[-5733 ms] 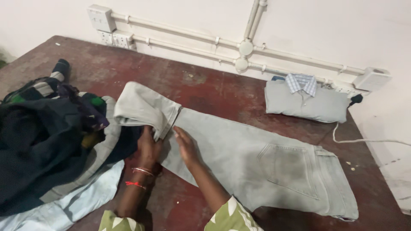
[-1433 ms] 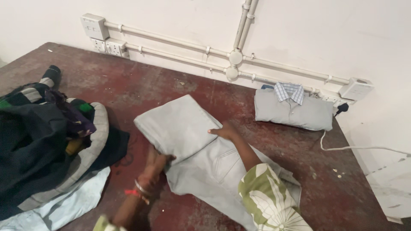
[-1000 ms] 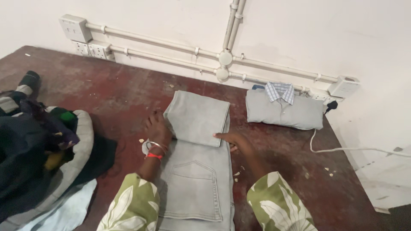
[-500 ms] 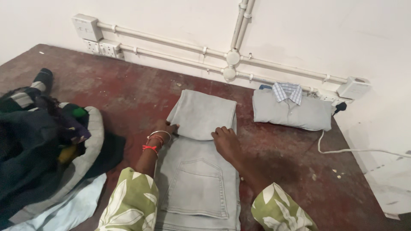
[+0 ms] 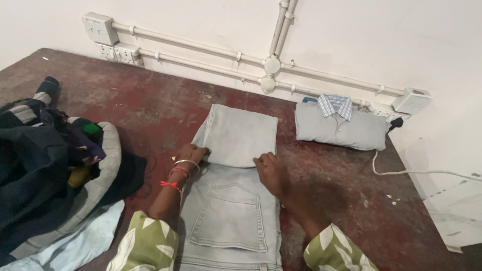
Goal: The person folds a light gray button-up shirt on a table, smoothing and aligning the sleeves and collar before folding it into a compact rectangle. Then the person folds a pair of light gray jeans by aligning the legs and folding them in half, then in thirds, and places the folded jeans on top of the shirt.
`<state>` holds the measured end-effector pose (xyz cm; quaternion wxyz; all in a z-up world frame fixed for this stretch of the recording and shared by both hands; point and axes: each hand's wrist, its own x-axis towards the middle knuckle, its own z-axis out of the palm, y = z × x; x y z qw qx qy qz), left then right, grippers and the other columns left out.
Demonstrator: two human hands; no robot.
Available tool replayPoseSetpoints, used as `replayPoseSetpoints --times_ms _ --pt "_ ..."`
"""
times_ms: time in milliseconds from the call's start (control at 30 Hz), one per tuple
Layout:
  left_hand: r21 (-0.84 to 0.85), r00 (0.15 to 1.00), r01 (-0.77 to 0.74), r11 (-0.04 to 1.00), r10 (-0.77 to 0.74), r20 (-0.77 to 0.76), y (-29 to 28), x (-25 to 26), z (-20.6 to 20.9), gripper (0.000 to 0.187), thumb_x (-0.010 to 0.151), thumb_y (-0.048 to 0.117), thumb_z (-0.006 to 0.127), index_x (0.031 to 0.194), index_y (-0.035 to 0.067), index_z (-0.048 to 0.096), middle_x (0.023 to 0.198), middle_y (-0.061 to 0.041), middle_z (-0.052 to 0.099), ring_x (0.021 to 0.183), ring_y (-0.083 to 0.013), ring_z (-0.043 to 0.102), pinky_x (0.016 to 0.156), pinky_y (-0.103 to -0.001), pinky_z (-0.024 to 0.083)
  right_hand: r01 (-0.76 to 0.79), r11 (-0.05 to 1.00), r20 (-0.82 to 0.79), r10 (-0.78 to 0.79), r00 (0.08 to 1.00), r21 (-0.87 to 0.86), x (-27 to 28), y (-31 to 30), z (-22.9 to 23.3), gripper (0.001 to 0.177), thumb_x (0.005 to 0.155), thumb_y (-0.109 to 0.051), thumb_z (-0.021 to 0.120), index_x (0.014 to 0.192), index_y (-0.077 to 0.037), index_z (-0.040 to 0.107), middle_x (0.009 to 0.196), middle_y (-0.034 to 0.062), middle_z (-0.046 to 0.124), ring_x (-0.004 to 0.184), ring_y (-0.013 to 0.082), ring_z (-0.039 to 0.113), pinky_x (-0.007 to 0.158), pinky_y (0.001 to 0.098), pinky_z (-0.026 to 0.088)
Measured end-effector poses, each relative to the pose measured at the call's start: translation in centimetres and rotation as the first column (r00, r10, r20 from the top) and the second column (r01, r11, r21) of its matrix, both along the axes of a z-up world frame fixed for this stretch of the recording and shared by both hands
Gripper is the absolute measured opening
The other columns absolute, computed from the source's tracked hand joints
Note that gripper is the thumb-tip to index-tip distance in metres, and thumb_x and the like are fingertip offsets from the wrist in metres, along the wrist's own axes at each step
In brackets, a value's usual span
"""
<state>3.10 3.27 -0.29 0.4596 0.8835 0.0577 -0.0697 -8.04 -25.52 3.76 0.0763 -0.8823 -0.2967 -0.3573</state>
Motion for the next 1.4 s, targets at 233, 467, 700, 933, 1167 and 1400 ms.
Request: replayPoseSetpoints --times_ms 233,467,700,933,1167,1400 --pt "0.272 0.994 -0.063 0.96 0.036 0.101 -0.7 -2.7 -0.9 0.054 0.079 0.041 0.073 0.121 0.007 0.074 0.123 -0.019 0.071 0.108 -0.0378 0.07 0.104 -0.049 0.049 -0.003 0.989 -0.018 0.001 1.0 -0.15 -1.2 0.7 -0.7 0.015 0.086 -0.008 0.068 0.098 -0.003 0.075 0.087 0.0077 0.064 0.085 0.026 0.061 0.073 0.0404 0.049" --pt "0.75 0.776 0.045 0.66 -0.495 0.39 -4.7 -6.8 -1.2 0.082 0.091 0.051 0.061 0.15 -0.001 0.039 0.16 -0.02 0.035 0.148 -0.036 0.034 0.12 -0.054 0.025 0.06 0.997 -0.355 -0.037 0.934 0.055 2.2 0.2 -0.7 0.022 0.095 -0.031 0.073 0.091 -0.01 0.076 0.09 0.0077 0.067 0.091 0.0292 0.063 0.079 0.0447 0.051" --pt "0.718 0.712 0.49 0.494 -0.702 -0.003 -6.7 -12.1 0.4 0.096 0.1 0.067 0.041 0.16 -0.004 0.018 0.169 -0.02 0.017 0.157 -0.0327 0.013 0.125 -0.053 0.009 0.18 0.983 -0.236 -0.169 0.957 0.025 12.4 -0.9 -3.6 0.03 0.092 -0.025 0.068 0.117 -0.009 0.068 0.118 0.0118 0.064 0.114 0.0334 0.058 0.092 0.0512 0.046" --pt "0.667 0.691 0.589 0.456 -0.712 -0.123 -6.4 -14.3 2.8 0.104 0.095 0.071 0.042 0.161 0.0 0.004 0.172 -0.014 -0.002 0.159 -0.0254 -0.006 0.125 -0.05 0.0 0.327 0.943 -0.355 -0.329 0.875 -0.068 24.0 -3.4 -7.6 0.06 0.097 -0.034 0.061 0.147 -0.003 0.049 0.152 0.0188 0.045 0.144 0.0362 0.038 0.113 0.0611 0.025" --pt "0.641 0.681 0.619 0.454 -0.717 -0.149 -6.2 -14.1 3.2 0.105 0.095 0.072 0.039 0.161 0.0 0.001 0.172 -0.013 -0.002 0.159 -0.0252 -0.007 0.126 -0.049 -0.001 0.297 0.946 -0.698 -0.3 0.65 -0.129 27.2 -6.1 -5.2 0.073 0.088 -0.044 0.066 0.151 -0.013 0.047 0.158 0.0152 0.044 0.146 0.0382 0.04 0.119 0.0513 0.028" --pt "0.624 0.681 0.642 0.446 -0.705 -0.197 -6.3 -14.0 3.3 0.104 0.095 0.073 0.036 0.162 0.002 -0.001 0.173 -0.011 -0.005 0.159 -0.0236 -0.01 0.126 -0.048 -0.002 0.242 0.915 -0.743 -0.403 0.535 -0.322 28.5 -6.4 -1.8 0.1 0.072 -0.055 0.083 0.153 -0.013 0.043 0.156 0.017 0.045 0.145 0.0394 0.039 0.12 0.0507 0.027"
